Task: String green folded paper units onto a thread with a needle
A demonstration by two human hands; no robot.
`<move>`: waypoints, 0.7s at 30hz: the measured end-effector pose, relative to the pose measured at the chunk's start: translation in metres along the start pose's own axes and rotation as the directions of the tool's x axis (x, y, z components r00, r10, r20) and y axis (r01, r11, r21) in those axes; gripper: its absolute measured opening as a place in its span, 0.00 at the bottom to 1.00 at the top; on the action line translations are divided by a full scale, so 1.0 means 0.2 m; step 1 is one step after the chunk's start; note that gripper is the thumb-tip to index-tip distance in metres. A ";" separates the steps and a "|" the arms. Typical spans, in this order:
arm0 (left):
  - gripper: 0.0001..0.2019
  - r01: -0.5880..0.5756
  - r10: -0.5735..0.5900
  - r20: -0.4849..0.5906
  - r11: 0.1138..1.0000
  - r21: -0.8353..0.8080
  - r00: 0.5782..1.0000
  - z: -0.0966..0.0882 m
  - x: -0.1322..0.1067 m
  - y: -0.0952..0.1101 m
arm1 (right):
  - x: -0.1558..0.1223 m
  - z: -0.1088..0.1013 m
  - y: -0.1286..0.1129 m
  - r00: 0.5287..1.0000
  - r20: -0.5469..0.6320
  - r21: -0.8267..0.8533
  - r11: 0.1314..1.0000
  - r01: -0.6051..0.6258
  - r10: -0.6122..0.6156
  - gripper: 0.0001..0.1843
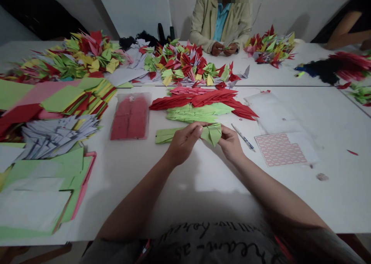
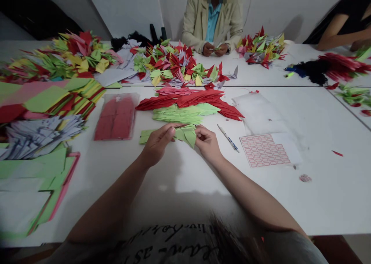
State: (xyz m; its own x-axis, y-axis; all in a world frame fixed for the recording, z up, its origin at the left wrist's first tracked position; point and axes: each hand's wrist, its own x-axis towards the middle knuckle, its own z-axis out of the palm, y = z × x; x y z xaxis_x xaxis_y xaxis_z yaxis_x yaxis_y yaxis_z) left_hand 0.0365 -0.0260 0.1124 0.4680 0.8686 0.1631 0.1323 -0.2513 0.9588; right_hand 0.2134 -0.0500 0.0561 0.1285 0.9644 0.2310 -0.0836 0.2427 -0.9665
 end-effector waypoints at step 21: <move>0.11 0.184 -0.119 0.144 0.756 -0.628 0.982 0.03 0.02 -0.02 | -0.01 0.01 0.03 0.954 0.086 0.257 0.919 -0.300 0.287 0.16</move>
State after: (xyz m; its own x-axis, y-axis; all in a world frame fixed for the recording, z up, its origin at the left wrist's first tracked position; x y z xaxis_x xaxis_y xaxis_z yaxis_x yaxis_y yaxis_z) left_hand 0.0431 -0.0232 0.1086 0.5699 0.8216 0.0123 -0.3624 0.2379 0.9011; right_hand 0.2103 -0.0514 0.0503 0.0140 0.9988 -0.0476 -0.3690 -0.0391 -0.9286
